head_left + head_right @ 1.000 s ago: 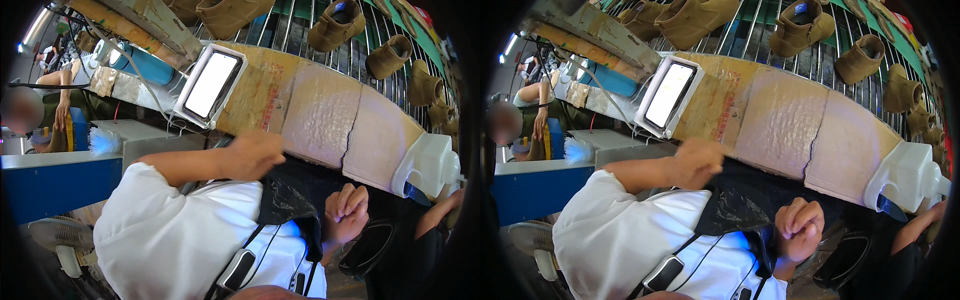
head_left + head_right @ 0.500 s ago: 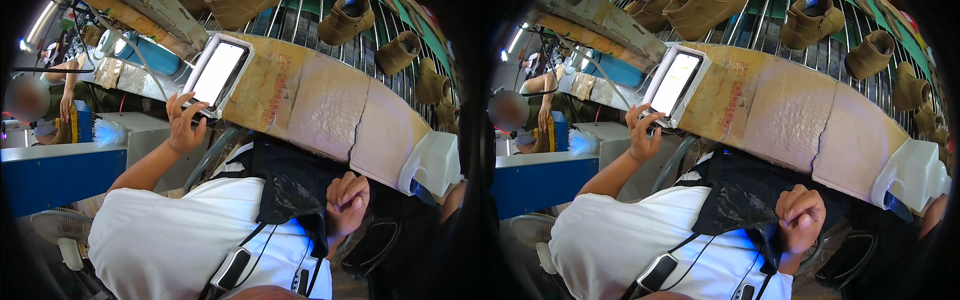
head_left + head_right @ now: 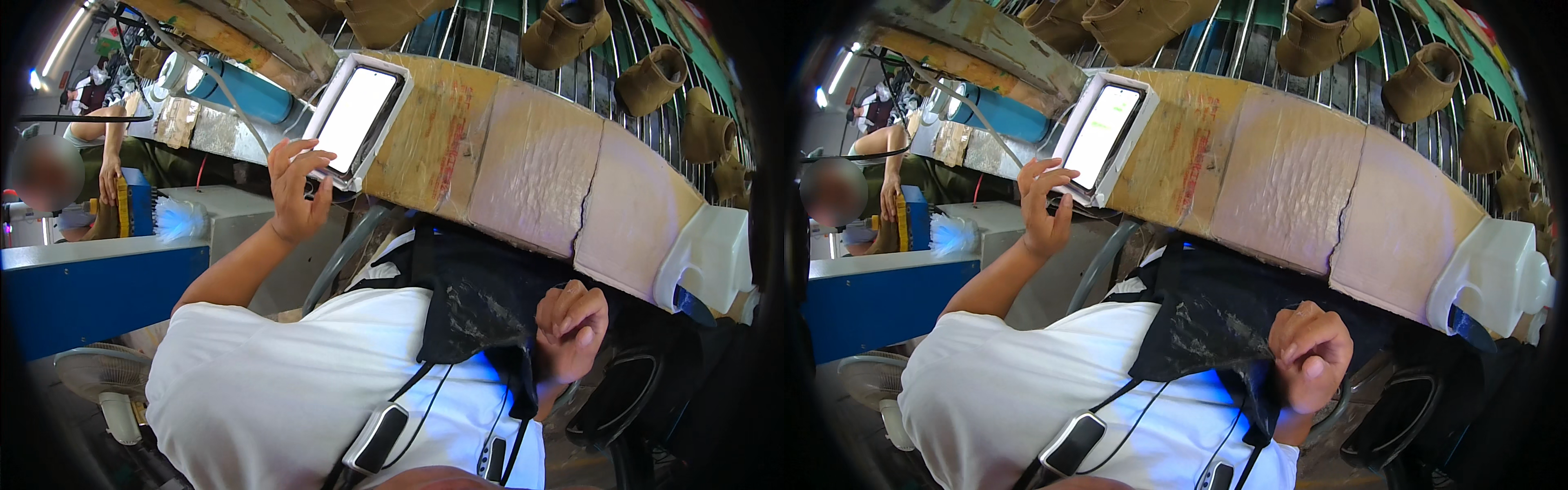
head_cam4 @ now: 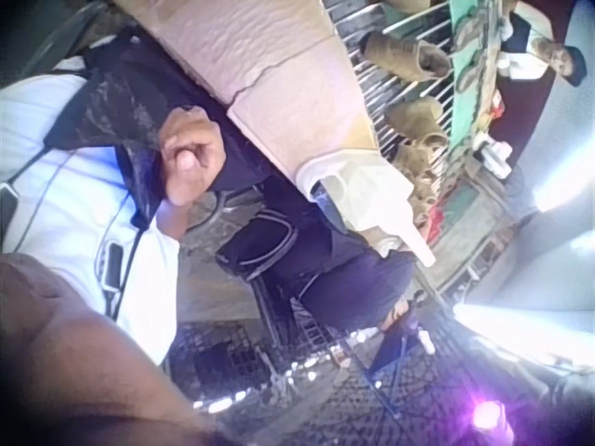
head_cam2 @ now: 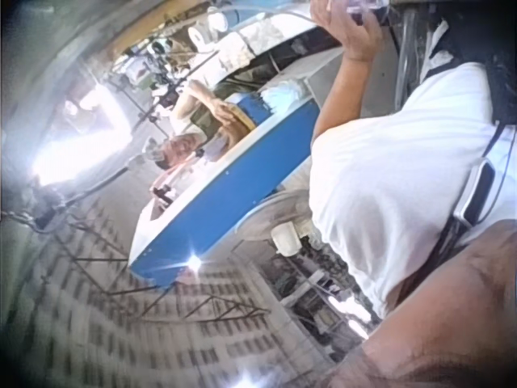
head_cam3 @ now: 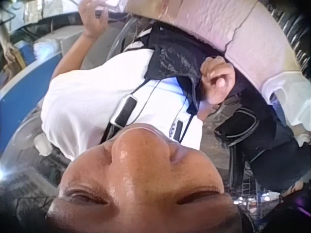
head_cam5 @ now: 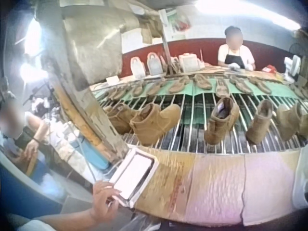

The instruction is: The person applies adhesive to the edges and soles of shoes using a brush, then places the shoes back onto a conveyor belt.

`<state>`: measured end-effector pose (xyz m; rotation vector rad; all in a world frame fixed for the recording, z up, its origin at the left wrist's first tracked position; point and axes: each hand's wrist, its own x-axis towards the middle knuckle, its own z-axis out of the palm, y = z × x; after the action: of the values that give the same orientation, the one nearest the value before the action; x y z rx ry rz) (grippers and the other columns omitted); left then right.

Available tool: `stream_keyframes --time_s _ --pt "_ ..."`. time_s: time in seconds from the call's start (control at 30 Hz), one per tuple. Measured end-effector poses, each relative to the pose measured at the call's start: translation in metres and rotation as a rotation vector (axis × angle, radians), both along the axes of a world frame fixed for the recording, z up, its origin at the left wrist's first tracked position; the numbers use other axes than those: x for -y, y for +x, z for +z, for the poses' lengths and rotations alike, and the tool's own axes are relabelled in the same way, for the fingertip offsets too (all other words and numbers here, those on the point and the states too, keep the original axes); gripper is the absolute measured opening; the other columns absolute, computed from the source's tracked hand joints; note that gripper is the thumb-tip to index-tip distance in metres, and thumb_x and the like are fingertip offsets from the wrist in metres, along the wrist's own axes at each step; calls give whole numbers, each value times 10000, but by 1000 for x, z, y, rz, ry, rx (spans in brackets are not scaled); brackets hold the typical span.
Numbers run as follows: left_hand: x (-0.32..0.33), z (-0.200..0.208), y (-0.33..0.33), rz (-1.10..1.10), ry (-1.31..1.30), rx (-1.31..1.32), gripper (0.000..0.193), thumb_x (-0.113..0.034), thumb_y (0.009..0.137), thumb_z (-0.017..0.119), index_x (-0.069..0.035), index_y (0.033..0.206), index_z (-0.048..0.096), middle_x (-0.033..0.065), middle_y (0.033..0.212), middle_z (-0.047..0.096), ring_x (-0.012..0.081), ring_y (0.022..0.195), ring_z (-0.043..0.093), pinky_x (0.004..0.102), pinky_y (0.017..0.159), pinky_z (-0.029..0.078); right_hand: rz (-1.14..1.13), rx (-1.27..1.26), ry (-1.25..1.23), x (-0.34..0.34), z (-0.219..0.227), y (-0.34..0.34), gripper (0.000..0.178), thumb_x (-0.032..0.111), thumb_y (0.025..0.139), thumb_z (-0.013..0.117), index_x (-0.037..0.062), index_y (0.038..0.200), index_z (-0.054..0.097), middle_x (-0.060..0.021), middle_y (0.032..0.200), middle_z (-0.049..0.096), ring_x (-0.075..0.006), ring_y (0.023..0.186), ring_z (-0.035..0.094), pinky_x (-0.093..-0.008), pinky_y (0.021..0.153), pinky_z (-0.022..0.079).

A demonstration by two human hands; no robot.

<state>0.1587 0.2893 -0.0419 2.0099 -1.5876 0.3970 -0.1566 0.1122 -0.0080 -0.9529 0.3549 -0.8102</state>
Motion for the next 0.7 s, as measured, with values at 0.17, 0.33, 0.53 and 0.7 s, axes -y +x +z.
stream_keyframes --time_s 0.17,0.33,0.53,0.7 --pt "58 19 -41 -557 -149 -397 220 -127 826 562 -37 1025 538 134 997 648 324 983 574 473 917 387 -174 -74 -113 3 -4 9 365 368 858 609 26 802 494 -70 702 457 -123 563 374 -249 493 292" --pt "123 31 -117 -1071 102 -1167 237 -219 828 654 -37 967 594 110 955 636 281 934 599 366 801 458 -353 -251 -297 -5 -11 14 599 455 843 562 -49 1159 491 -210 1146 523 -269 1064 521 -352 896 401" --pt "152 39 -160 -1351 189 -1407 283 -275 837 669 -24 910 559 85 838 630 234 774 616 335 716 471 -166 -270 -242 -10 4 5 726 577 873 492 -79 1183 472 -291 1208 503 -351 1126 518 -441 995 384" --pt "131 26 -122 -1019 -74 -1020 184 -179 809 654 -35 910 600 115 887 649 279 764 632 357 679 487 -266 -207 -247 -8 -6 12 645 517 890 496 -77 1142 500 -281 1165 531 -335 1091 542 -445 958 415"
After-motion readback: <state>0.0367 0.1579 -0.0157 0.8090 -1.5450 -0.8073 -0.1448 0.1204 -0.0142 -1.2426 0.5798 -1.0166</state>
